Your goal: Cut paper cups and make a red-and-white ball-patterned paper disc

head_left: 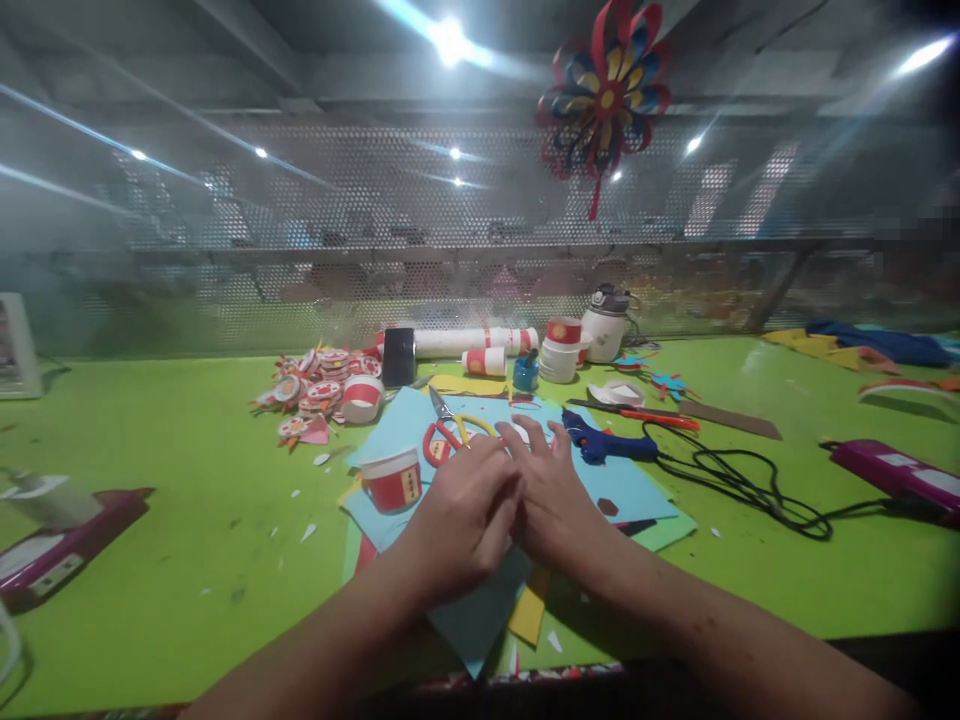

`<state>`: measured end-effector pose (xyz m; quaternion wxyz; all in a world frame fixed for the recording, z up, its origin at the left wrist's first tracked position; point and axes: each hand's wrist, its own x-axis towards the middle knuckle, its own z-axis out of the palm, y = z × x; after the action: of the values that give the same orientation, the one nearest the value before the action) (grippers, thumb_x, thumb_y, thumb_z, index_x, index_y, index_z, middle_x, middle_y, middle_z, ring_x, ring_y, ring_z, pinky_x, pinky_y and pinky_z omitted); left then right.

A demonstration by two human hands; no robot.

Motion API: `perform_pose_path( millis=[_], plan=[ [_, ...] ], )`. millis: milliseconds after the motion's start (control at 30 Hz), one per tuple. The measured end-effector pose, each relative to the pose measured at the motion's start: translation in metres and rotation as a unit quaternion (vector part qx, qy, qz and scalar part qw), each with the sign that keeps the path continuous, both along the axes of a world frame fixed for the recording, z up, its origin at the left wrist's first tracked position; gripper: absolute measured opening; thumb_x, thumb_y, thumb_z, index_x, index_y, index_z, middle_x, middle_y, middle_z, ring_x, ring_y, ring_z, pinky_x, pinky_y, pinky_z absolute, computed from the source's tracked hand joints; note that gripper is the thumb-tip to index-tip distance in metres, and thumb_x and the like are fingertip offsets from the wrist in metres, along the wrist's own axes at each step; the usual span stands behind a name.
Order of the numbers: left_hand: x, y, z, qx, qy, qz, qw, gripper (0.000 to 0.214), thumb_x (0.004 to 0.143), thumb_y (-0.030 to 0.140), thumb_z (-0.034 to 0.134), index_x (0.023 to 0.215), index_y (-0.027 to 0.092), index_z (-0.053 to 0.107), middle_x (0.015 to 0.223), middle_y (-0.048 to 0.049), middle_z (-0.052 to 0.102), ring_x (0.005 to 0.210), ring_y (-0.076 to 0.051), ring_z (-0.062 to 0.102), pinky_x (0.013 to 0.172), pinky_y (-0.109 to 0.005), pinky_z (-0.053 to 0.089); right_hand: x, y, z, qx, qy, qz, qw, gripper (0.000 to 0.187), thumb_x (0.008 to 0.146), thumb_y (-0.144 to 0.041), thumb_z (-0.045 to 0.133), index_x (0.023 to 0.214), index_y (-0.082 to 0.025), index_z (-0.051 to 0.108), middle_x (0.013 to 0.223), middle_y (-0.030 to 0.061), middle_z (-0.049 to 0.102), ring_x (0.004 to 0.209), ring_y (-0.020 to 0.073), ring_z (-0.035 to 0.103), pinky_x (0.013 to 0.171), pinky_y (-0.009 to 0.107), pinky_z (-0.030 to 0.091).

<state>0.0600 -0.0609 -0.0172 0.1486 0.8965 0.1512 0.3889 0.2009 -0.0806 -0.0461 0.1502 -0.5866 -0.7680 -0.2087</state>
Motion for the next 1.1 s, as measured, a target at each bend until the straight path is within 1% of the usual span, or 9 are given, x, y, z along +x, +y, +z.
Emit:
perform_pose_path(
  millis=[167, 233, 367, 467, 567, 633, 733, 833, 1100],
  plan=[
    [0.004, 0.007, -0.002, -0.058, -0.07, 0.029, 0.995, 0.014, 0.09, 0.015, 0.04, 0.081, 0.017, 0.05, 0.082, -0.0058, 0.052, 0.08, -0.017, 0.048, 0.074, -0.031, 0.04, -0.003, -0.002, 0.005, 0.014, -0.004, -0.025, 1.0, 0.032, 0.089, -0.024, 0.042, 0.115, -0.018, 0.061, 0.132, 0.0179, 0.048, 0.125, 0.038, 0.03, 0.097, 0.06, 0.019],
    [0.007, 0.007, -0.004, -0.05, -0.065, 0.027, 0.996, 0.013, 0.09, 0.014, 0.04, 0.082, 0.016, 0.05, 0.085, -0.0073, 0.053, 0.084, -0.018, 0.049, 0.076, -0.032, 0.04, -0.002, -0.002, 0.006, 0.009, -0.003, -0.029, 1.0, 0.03, 0.089, -0.024, 0.043, 0.11, -0.018, 0.063, 0.13, 0.0182, 0.049, 0.125, 0.0383, 0.031, 0.097, 0.061, 0.019],
    [0.008, 0.001, -0.006, -0.023, -0.032, 0.017, 0.999, 0.013, 0.089, 0.014, 0.039, 0.082, 0.015, 0.05, 0.083, -0.0083, 0.052, 0.081, -0.019, 0.047, 0.073, -0.033, 0.04, 0.0, -0.003, 0.005, -0.001, 0.004, -0.024, 1.0, 0.033, 0.09, -0.025, 0.041, 0.116, -0.022, 0.06, 0.13, 0.017, 0.049, 0.124, 0.0379, 0.033, 0.097, 0.06, 0.02],
    [0.004, -0.005, -0.003, -0.009, -0.027, -0.016, 0.999, 0.011, 0.088, 0.013, 0.04, 0.081, 0.015, 0.049, 0.081, -0.0073, 0.053, 0.079, -0.018, 0.046, 0.072, -0.032, 0.039, 0.001, -0.002, 0.0, -0.005, 0.006, -0.015, 1.0, 0.036, 0.09, -0.028, 0.04, 0.12, -0.023, 0.057, 0.132, 0.0156, 0.048, 0.125, 0.0381, 0.032, 0.098, 0.061, 0.019],
    [0.001, -0.008, -0.001, -0.031, -0.033, -0.073, 0.996, 0.01, 0.089, 0.013, 0.041, 0.082, 0.016, 0.048, 0.079, -0.0051, 0.054, 0.077, -0.016, 0.047, 0.072, -0.03, 0.039, 0.004, 0.0, -0.004, -0.008, 0.01, -0.01, 1.0, 0.038, 0.087, -0.035, 0.043, 0.122, -0.023, 0.056, 0.132, 0.0157, 0.047, 0.125, 0.0391, 0.031, 0.097, 0.062, 0.019],
    [0.002, -0.006, -0.002, -0.047, -0.053, -0.081, 0.994, 0.01, 0.089, 0.013, 0.041, 0.083, 0.016, 0.049, 0.082, -0.0057, 0.054, 0.079, -0.016, 0.048, 0.074, -0.03, 0.04, 0.004, 0.001, -0.004, -0.007, 0.013, -0.02, 1.0, 0.037, 0.087, -0.036, 0.044, 0.119, -0.022, 0.057, 0.131, 0.016, 0.048, 0.124, 0.0392, 0.031, 0.097, 0.062, 0.019],
    [0.004, 0.003, -0.005, -0.065, -0.094, -0.022, 0.993, 0.012, 0.09, 0.014, 0.041, 0.082, 0.016, 0.05, 0.086, -0.0074, 0.054, 0.084, -0.017, 0.049, 0.077, -0.032, 0.04, -0.001, 0.0, 0.0, -0.008, 0.01, -0.028, 1.0, 0.032, 0.089, -0.029, 0.041, 0.114, -0.021, 0.06, 0.13, 0.0153, 0.049, 0.123, 0.0377, 0.033, 0.097, 0.061, 0.021],
    [0.007, 0.011, -0.008, -0.074, -0.084, 0.037, 0.993, 0.014, 0.09, 0.016, 0.041, 0.081, 0.015, 0.051, 0.083, -0.0067, 0.053, 0.082, -0.017, 0.049, 0.075, -0.032, 0.04, -0.007, -0.003, 0.002, -0.007, -0.008, -0.019, 1.0, 0.032, 0.089, -0.026, 0.043, 0.114, -0.018, 0.061, 0.131, 0.0178, 0.048, 0.124, 0.0387, 0.032, 0.098, 0.061, 0.02],
    [0.014, 0.006, -0.014, -0.009, -0.009, 0.061, 0.998, 0.012, 0.088, 0.015, 0.043, 0.077, 0.016, 0.049, 0.079, -0.0067, 0.051, 0.076, -0.018, 0.048, 0.069, -0.031, 0.04, -0.005, -0.002, -0.003, -0.018, -0.006, -0.024, 1.0, 0.034, 0.09, -0.028, 0.043, 0.118, -0.018, 0.06, 0.128, 0.019, 0.051, 0.124, 0.0395, 0.032, 0.097, 0.062, 0.019]
  ],
)
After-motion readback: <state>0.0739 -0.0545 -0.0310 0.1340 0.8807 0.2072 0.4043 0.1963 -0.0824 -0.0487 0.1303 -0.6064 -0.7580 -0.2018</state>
